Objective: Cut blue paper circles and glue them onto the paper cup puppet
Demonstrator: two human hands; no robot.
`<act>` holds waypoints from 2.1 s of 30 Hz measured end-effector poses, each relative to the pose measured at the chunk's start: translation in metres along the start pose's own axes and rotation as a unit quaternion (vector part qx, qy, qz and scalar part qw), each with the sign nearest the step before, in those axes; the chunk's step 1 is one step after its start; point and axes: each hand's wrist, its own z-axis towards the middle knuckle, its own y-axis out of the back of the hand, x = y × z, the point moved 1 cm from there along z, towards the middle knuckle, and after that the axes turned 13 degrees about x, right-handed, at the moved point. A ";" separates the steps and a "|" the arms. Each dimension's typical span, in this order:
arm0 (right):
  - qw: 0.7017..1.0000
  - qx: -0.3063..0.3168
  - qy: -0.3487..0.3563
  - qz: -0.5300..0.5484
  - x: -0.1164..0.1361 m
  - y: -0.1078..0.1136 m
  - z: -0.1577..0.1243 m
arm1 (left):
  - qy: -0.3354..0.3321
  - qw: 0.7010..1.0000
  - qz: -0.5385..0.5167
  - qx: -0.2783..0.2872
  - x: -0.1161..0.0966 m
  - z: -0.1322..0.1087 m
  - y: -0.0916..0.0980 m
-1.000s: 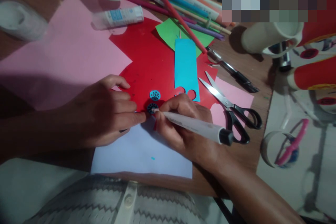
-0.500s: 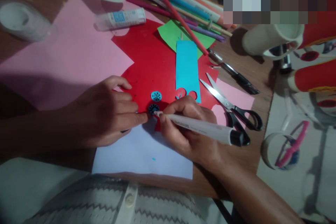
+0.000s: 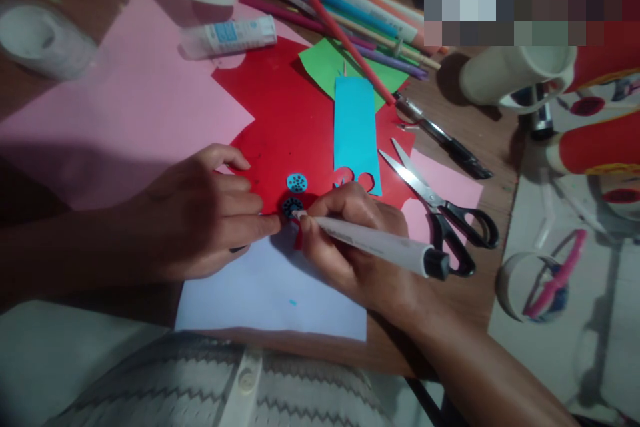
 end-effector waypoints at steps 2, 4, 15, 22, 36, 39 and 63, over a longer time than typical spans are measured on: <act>0.999 -0.009 -0.015 0.031 0.000 -0.001 -0.001 | 0.001 1.000 0.005 -0.003 0.000 0.000 0.000; 0.998 -0.027 -0.026 0.055 0.001 -0.001 -0.002 | 0.001 1.000 0.005 -0.001 0.001 0.000 -0.001; 0.996 -0.029 -0.038 0.070 -0.002 0.001 -0.005 | 0.000 1.000 -0.010 0.011 0.000 -0.001 0.000; 0.999 -0.016 -0.003 0.031 -0.001 0.002 -0.004 | 0.004 1.000 -0.007 0.004 0.001 -0.001 -0.001; 1.000 0.007 -0.007 -0.004 -0.002 0.001 -0.002 | 0.004 1.000 -0.001 0.001 0.000 0.000 -0.001; 0.999 -0.019 -0.008 0.028 -0.002 0.000 -0.001 | 0.004 1.000 0.000 -0.005 0.000 0.000 0.000; 0.999 -0.034 -0.025 0.028 -0.002 0.000 -0.002 | 0.009 1.000 -0.010 0.000 -0.001 0.000 -0.001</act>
